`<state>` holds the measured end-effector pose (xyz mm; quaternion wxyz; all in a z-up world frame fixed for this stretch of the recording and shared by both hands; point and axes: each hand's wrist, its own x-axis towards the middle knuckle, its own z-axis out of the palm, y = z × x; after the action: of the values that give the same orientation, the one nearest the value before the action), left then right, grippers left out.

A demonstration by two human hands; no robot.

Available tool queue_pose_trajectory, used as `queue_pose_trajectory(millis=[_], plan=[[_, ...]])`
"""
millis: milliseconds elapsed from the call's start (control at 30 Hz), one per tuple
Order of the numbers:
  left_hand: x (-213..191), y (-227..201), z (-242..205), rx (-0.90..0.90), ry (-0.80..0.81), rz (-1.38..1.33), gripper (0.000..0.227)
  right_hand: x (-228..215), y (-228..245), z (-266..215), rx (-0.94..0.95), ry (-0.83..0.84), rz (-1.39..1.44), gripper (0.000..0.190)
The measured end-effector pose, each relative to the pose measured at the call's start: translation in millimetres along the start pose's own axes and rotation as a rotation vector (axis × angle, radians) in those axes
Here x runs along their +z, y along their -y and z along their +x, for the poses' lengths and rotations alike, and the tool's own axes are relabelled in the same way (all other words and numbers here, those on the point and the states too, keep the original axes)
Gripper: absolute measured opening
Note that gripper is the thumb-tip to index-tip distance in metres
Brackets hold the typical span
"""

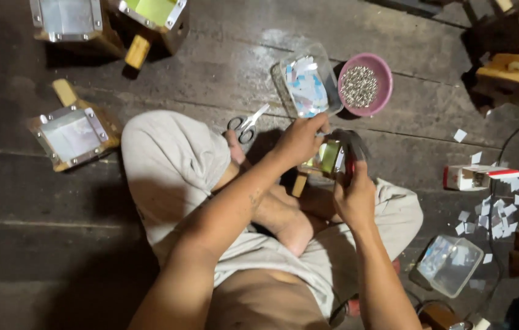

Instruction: Assembling small wooden lanterns or boxes using a hammer, power drill, and scissors while sitting on the floor.

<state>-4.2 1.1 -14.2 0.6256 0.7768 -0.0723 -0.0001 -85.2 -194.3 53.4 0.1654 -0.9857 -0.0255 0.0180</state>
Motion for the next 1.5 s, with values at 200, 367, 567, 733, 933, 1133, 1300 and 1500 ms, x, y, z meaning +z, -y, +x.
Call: queue_pose_trajectory(millis=[200, 367, 567, 733, 933, 1133, 1300, 1500], plan=[[6, 4, -5, -0.056, 0.015, 0.016, 0.023, -18, 25, 4, 0.045, 0.067, 0.01, 0.042], [2, 6, -2, -0.107, 0.06, 0.038, 0.02, -40, 51, 15, 0.134, 0.119, -0.016, 0.048], [7, 12, -2, -0.113, 0.082, 0.026, 0.025, -34, -2, 19, -0.032, -0.16, 0.176, 0.054], [-2, -3, -3, -0.063, 0.063, 0.018, 0.029, -27, -90, 63, 0.375, 0.066, 0.497, 0.065], [-5, 3, -10, 0.035, -0.039, -0.01, 0.037, -11, -157, 110, 0.552, 0.58, 0.397, 0.054], [0, 21, -11, 0.091, -0.094, -0.028, 0.033, 15, -200, 178, 0.242, 0.663, -0.319, 0.052], [0, 22, -13, 0.076, -0.104, -0.049, 0.031, 64, -146, 236, -0.012, 0.28, -0.27, 0.036], [2, 24, -11, 0.069, -0.123, -0.046, 0.029, 82, -84, 267, -0.021, 0.41, -0.494, 0.032]])
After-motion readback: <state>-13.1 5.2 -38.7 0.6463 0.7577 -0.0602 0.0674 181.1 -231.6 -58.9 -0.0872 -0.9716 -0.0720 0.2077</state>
